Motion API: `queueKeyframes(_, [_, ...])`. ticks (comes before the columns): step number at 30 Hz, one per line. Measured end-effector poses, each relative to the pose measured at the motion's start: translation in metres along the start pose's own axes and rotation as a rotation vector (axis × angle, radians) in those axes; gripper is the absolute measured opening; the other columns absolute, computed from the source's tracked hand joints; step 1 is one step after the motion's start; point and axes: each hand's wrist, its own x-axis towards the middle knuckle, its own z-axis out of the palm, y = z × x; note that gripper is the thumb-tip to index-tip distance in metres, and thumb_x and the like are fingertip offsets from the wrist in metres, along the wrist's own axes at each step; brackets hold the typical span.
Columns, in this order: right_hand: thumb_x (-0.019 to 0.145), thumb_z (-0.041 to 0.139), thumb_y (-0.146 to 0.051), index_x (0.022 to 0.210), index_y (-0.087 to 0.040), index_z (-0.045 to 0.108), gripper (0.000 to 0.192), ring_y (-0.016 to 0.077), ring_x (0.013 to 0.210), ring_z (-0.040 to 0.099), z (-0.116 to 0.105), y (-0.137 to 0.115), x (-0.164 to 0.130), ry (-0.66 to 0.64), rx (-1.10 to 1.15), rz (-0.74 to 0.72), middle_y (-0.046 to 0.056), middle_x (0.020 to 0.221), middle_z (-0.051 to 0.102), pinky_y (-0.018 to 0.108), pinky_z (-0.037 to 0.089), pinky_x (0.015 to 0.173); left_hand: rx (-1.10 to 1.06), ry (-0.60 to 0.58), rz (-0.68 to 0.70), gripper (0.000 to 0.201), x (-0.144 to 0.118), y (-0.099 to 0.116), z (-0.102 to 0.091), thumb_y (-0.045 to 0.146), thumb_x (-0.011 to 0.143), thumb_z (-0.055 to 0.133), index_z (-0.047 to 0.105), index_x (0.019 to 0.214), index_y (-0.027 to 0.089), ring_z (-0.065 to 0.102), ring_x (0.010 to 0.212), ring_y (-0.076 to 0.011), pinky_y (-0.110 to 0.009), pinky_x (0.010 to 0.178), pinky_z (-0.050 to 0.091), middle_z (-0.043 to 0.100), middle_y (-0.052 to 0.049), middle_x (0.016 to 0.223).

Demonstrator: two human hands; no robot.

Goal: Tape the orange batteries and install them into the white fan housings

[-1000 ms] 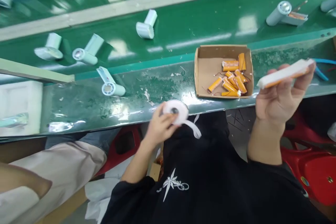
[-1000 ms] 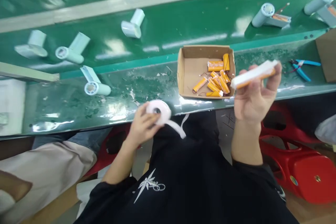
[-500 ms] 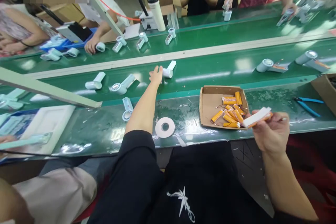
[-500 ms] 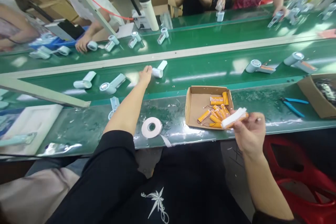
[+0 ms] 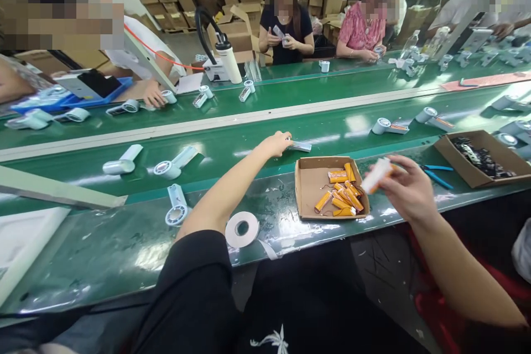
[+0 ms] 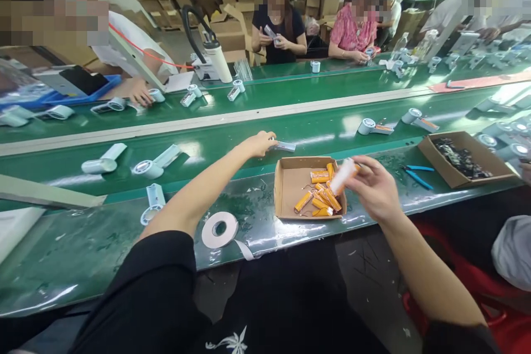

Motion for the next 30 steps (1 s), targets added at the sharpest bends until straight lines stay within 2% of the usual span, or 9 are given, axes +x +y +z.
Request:
queueKeyframes(3, [0.079, 0.100, -0.042, 0.119, -0.029, 0.073, 0.050, 0.0234, 0.100, 0.085, 0.037, 0.004, 0.042, -0.123, 0.009, -0.076, 0.002, 0.106, 0.085, 0.039, 0.074, 0.087, 0.005, -0.015, -0.005, 0.029, 0.022, 0.015, 0.000, 0.023, 0.078, 0.085, 0.083, 0.107, 0.023, 0.055, 0.139, -0.0394, -0.049, 0.111, 0.055, 0.069, -0.017, 0.142])
queueKeyframes(5, [0.082, 0.097, -0.043, 0.121, -0.027, 0.075, 0.048, 0.0221, 0.096, 0.084, 0.058, 0.009, 0.060, -0.198, -0.061, -0.133, 0.003, 0.103, 0.084, 0.039, 0.073, 0.091, -0.023, -0.014, -0.024, 0.021, 0.031, 0.016, -0.001, 0.025, 0.081, 0.083, 0.084, 0.102, 0.024, 0.062, 0.131, -0.0352, -0.042, 0.110, 0.055, 0.077, -0.014, 0.128])
queueKeyframes(8, [0.089, 0.089, -0.041, 0.128, -0.024, 0.077, 0.044, 0.0197, 0.087, 0.082, 0.083, 0.026, 0.088, -0.311, -0.214, -0.205, 0.001, 0.094, 0.083, 0.038, 0.071, 0.092, -0.099, 0.035, -0.058, 0.024, 0.033, 0.009, -0.004, 0.031, 0.095, 0.070, 0.084, 0.115, 0.028, 0.071, 0.121, -0.0262, -0.031, 0.105, 0.055, 0.082, -0.006, 0.126])
queueKeyframes(12, [0.094, 0.077, -0.028, 0.132, -0.020, 0.075, 0.039, 0.0170, 0.086, 0.081, 0.107, 0.068, 0.147, -0.376, -0.571, -0.140, 0.001, 0.093, 0.083, 0.032, 0.067, 0.089, -0.186, 0.162, -0.139, 0.039, 0.028, 0.006, 0.001, 0.032, 0.109, 0.048, 0.078, 0.134, 0.029, 0.074, 0.121, -0.0243, -0.031, 0.102, 0.055, 0.080, -0.005, 0.137])
queueKeyframes(16, [0.091, 0.075, -0.016, 0.127, -0.020, 0.077, 0.036, 0.0171, 0.087, 0.079, 0.117, 0.106, 0.195, -0.408, -0.912, -0.053, 0.002, 0.092, 0.083, 0.030, 0.063, 0.090, -0.240, 0.216, -0.170, 0.031, 0.029, 0.014, 0.009, 0.032, 0.108, 0.056, 0.080, 0.127, 0.030, 0.075, 0.123, -0.0258, -0.031, 0.101, 0.054, 0.082, -0.005, 0.133])
queueKeyframes(21, [0.092, 0.076, -0.017, 0.123, -0.023, 0.079, 0.032, 0.0211, 0.097, 0.079, 0.111, 0.120, 0.202, -0.517, -1.126, -0.022, 0.004, 0.097, 0.085, 0.030, 0.058, 0.094, -0.294, 0.232, -0.189, 0.024, 0.036, 0.022, 0.011, 0.031, 0.108, 0.061, 0.081, 0.120, 0.031, 0.075, 0.125, -0.0254, -0.030, 0.102, 0.053, 0.083, -0.003, 0.132])
queueKeyframes(25, [0.095, 0.074, -0.016, 0.133, -0.025, 0.077, 0.039, 0.0225, 0.110, 0.079, 0.109, 0.120, 0.201, -0.636, -1.270, -0.006, 0.005, 0.110, 0.086, 0.029, 0.055, 0.100, -0.320, 0.226, -0.206, 0.023, 0.040, 0.028, 0.013, 0.030, 0.108, 0.061, 0.081, 0.119, 0.030, 0.074, 0.126, -0.0264, -0.032, 0.102, 0.053, 0.082, -0.004, 0.134])
queueKeyframes(30, [0.103, 0.073, -0.029, 0.143, -0.026, 0.073, 0.040, 0.0292, 0.129, 0.074, 0.119, 0.119, 0.202, -0.708, -1.447, 0.048, 0.011, 0.132, 0.081, 0.037, 0.056, 0.109, -0.316, 0.210, -0.199, 0.019, 0.044, 0.039, 0.009, 0.029, 0.109, 0.062, 0.080, 0.113, 0.026, 0.074, 0.124, -0.0255, -0.036, 0.106, 0.054, 0.082, -0.007, 0.128])
